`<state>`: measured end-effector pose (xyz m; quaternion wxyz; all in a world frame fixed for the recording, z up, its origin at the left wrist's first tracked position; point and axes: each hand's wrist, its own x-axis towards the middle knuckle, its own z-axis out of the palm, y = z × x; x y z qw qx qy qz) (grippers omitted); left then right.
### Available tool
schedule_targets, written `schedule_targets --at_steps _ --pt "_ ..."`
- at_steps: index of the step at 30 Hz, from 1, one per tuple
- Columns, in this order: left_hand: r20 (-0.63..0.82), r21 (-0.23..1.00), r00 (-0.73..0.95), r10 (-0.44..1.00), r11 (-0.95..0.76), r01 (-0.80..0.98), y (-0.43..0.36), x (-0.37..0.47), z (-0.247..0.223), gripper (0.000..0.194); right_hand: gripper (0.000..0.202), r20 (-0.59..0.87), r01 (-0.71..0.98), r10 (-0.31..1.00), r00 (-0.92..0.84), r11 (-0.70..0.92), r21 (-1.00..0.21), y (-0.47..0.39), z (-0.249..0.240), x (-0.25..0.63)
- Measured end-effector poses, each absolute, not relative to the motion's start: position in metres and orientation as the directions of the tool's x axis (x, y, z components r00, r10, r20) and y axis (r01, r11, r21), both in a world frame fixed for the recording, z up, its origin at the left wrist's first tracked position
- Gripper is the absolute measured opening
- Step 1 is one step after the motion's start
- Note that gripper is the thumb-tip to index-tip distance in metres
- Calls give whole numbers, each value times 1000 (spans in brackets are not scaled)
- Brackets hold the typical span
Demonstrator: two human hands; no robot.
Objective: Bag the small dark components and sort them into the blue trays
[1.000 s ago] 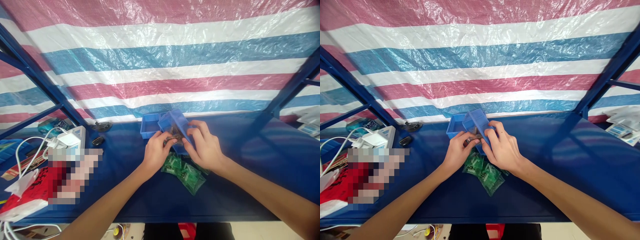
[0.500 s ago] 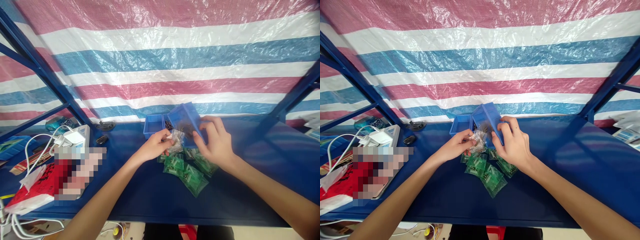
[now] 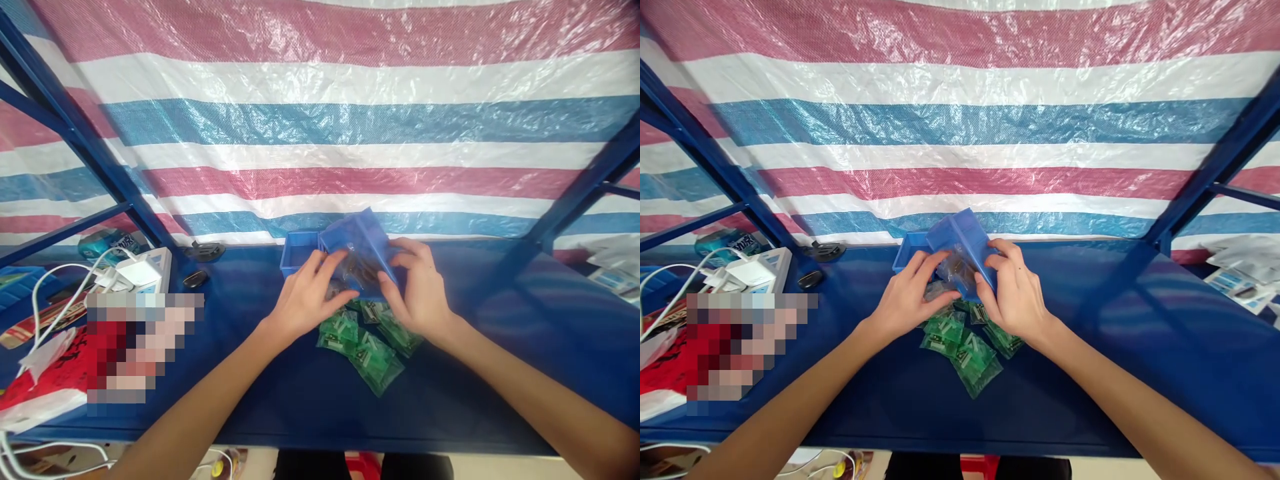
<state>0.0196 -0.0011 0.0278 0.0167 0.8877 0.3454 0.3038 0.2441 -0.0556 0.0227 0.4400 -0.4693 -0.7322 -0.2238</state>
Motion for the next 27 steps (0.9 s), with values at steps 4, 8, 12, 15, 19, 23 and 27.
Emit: schedule_targets --at_steps 4,8,12,15,19,23,27 --pt "607 118 558 566 -759 641 -8 29 14 62 10 840 878 497 -219 476 -53 -60 17 237" --pt "562 0 661 497 -799 601 -8 30 15 39 10 806 881 526 -270 474 -15 -63 13 232" --pt "497 -56 747 441 -843 535 -8 28 16 26 11 813 869 507 -286 495 -3 -64 9 230" --pt "488 -84 787 378 -877 473 -6 27 13 22 14 823 846 478 -306 534 4 -63 8 230" --pt "461 -96 822 335 -902 422 2 19 15 21 16 822 866 490 -289 501 5 -59 9 236" --pt "427 -1 835 347 -923 384 12 7 23 26 16 807 905 532 -256 426 5 -52 8 242" --pt "367 264 782 504 -863 432 16 0 28 29 13 785 919 582 -214 391 -39 -49 7 245"
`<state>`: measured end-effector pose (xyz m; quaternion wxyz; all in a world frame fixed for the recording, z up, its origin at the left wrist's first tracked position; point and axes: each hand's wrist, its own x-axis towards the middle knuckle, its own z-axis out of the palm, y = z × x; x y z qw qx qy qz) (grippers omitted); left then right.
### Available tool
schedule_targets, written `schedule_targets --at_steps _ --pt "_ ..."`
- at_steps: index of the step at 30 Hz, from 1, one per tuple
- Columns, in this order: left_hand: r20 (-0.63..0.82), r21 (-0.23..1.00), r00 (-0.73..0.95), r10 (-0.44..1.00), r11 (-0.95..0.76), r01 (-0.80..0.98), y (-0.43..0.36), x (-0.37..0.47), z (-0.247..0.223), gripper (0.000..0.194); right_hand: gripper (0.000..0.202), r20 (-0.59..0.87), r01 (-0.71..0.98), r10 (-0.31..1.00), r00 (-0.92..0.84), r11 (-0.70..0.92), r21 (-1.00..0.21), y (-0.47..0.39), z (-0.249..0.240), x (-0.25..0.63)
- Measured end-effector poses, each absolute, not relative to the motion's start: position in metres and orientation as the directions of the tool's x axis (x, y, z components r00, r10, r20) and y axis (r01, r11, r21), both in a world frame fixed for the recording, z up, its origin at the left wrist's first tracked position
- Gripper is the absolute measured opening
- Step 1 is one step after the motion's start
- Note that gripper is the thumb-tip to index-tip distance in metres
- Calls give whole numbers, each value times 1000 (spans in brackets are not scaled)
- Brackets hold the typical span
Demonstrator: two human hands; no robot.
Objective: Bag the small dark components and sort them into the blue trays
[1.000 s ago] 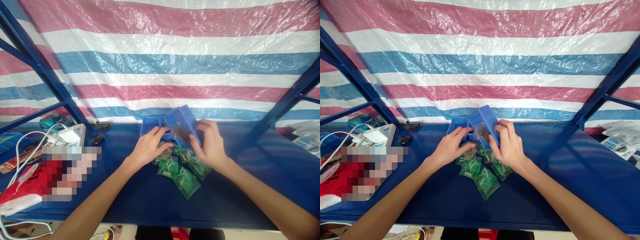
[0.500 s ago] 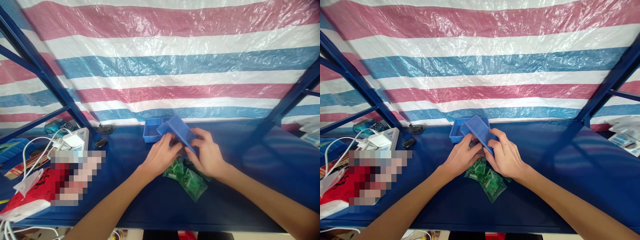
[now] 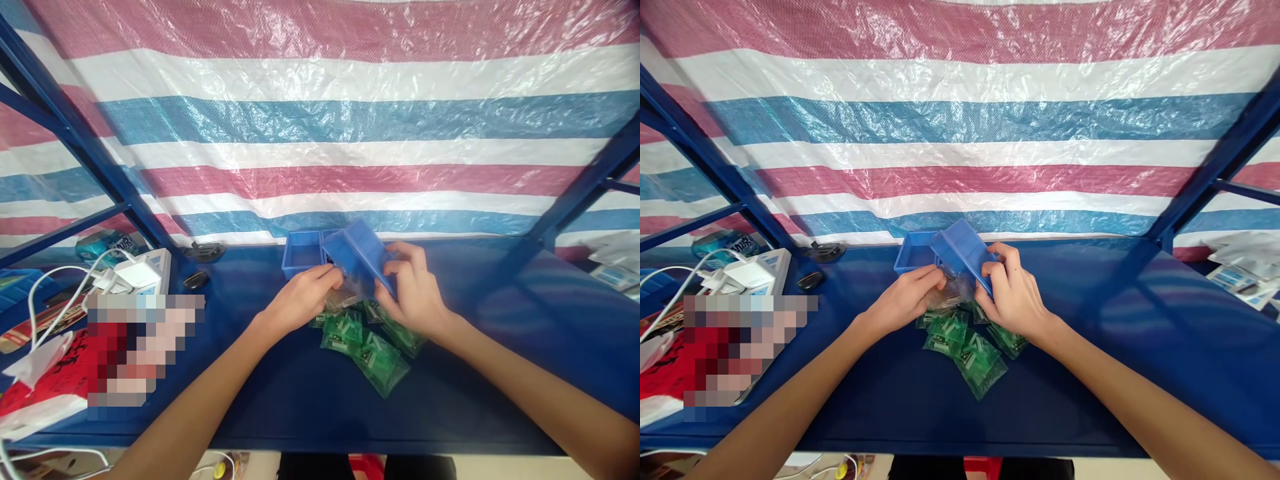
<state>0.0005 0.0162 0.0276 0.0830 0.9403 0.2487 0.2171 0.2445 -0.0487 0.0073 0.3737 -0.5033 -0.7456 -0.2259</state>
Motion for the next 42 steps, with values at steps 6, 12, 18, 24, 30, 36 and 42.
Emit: schedule_targets --at_steps 6,12,18,24,30,36,42 --pt "302 458 751 587 -780 425 21 -1 33 25 17 802 905 532 -270 426 22 -48 8 249" --pt "320 466 740 592 -778 421 24 0 33 17 20 797 914 518 -310 395 99 -46 7 254" --pt "313 556 644 697 -685 471 29 -1 30 24 21 833 900 472 -287 431 66 -48 14 260" --pt "123 552 666 736 -608 570 34 -10 30 20 19 880 908 475 1 368 -200 -47 33 262" --pt "195 115 737 648 -761 639 28 -14 41 15 24 508 653 701 501 79 -754 -6 21 305" --pt "409 -60 712 571 -762 645 34 -5 25 35 43 260 640 811 525 -174 -749 17 -10 330" --pt "414 64 638 649 -720 691 44 4 -2 40 60 336 814 897 288 -44 -580 13 -19 307"
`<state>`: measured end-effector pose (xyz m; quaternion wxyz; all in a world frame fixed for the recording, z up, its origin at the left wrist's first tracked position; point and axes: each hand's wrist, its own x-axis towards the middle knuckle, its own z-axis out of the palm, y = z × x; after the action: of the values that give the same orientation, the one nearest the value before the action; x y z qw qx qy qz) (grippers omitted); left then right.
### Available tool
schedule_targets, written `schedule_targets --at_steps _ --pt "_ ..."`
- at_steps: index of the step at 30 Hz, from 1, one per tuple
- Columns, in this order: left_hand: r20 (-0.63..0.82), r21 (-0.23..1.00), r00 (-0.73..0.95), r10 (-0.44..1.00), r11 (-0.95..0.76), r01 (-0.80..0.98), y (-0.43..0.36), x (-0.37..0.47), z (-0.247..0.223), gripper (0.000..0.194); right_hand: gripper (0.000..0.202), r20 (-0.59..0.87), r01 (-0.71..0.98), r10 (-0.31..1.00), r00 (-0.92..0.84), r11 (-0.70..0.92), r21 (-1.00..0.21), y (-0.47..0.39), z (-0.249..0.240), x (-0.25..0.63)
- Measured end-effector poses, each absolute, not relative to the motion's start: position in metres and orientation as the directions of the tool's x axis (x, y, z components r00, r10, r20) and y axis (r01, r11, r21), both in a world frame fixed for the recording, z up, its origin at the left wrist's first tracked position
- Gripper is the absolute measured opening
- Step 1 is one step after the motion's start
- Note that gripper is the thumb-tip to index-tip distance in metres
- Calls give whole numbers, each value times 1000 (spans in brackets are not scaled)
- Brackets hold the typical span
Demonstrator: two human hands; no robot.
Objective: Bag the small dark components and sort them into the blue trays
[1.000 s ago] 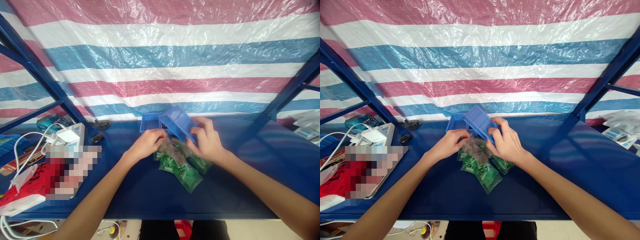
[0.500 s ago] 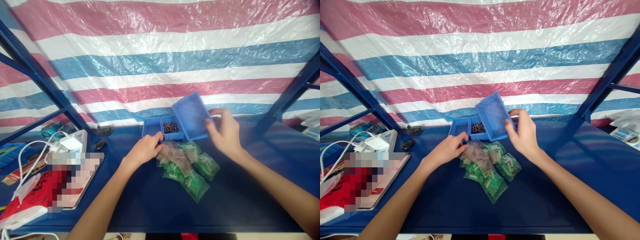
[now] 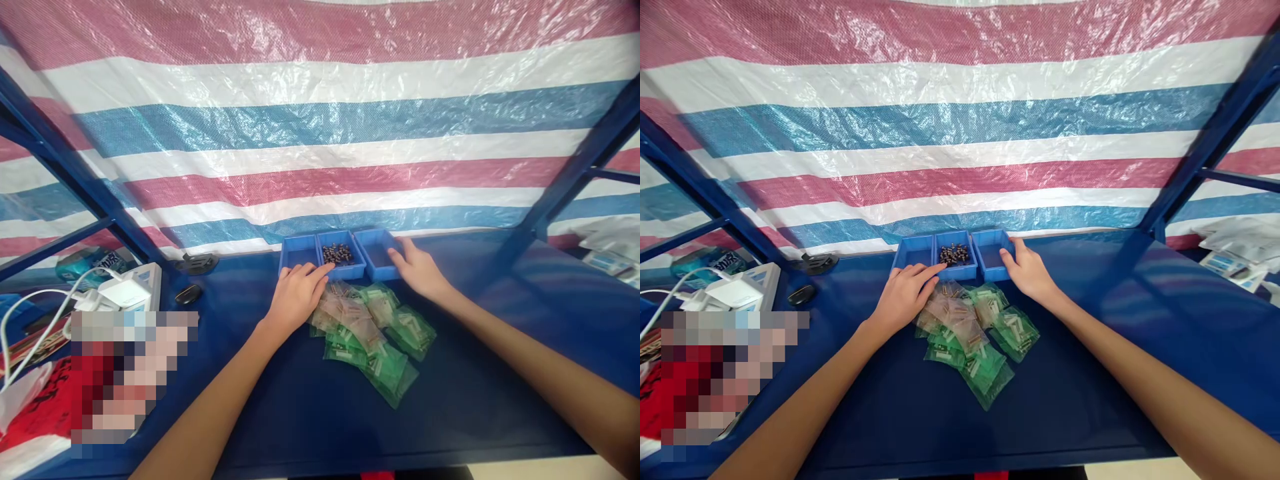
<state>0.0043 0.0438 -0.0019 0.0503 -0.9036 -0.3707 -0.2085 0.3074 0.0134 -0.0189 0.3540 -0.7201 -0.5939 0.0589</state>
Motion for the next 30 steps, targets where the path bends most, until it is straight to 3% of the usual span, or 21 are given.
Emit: schedule_targets --at_steps 5,15,25,27,30 --pt "427 125 622 656 -724 678 48 5 -2 39 63 404 852 882 241 7 -524 23 -21 299" --pt "451 202 548 704 -679 705 47 8 -3 31 72 300 773 916 267 -18 -634 20 -15 304" --pt "562 295 509 651 -734 612 50 8 -11 26 68 324 792 915 242 7 -611 18 -17 304" --pt "566 299 517 642 -744 597 51 7 -12 25 69 334 810 912 236 5 -587 16 -15 304" --pt "613 312 493 617 -763 566 50 8 -12 26 57 500 895 841 207 44 -445 11 -11 303"
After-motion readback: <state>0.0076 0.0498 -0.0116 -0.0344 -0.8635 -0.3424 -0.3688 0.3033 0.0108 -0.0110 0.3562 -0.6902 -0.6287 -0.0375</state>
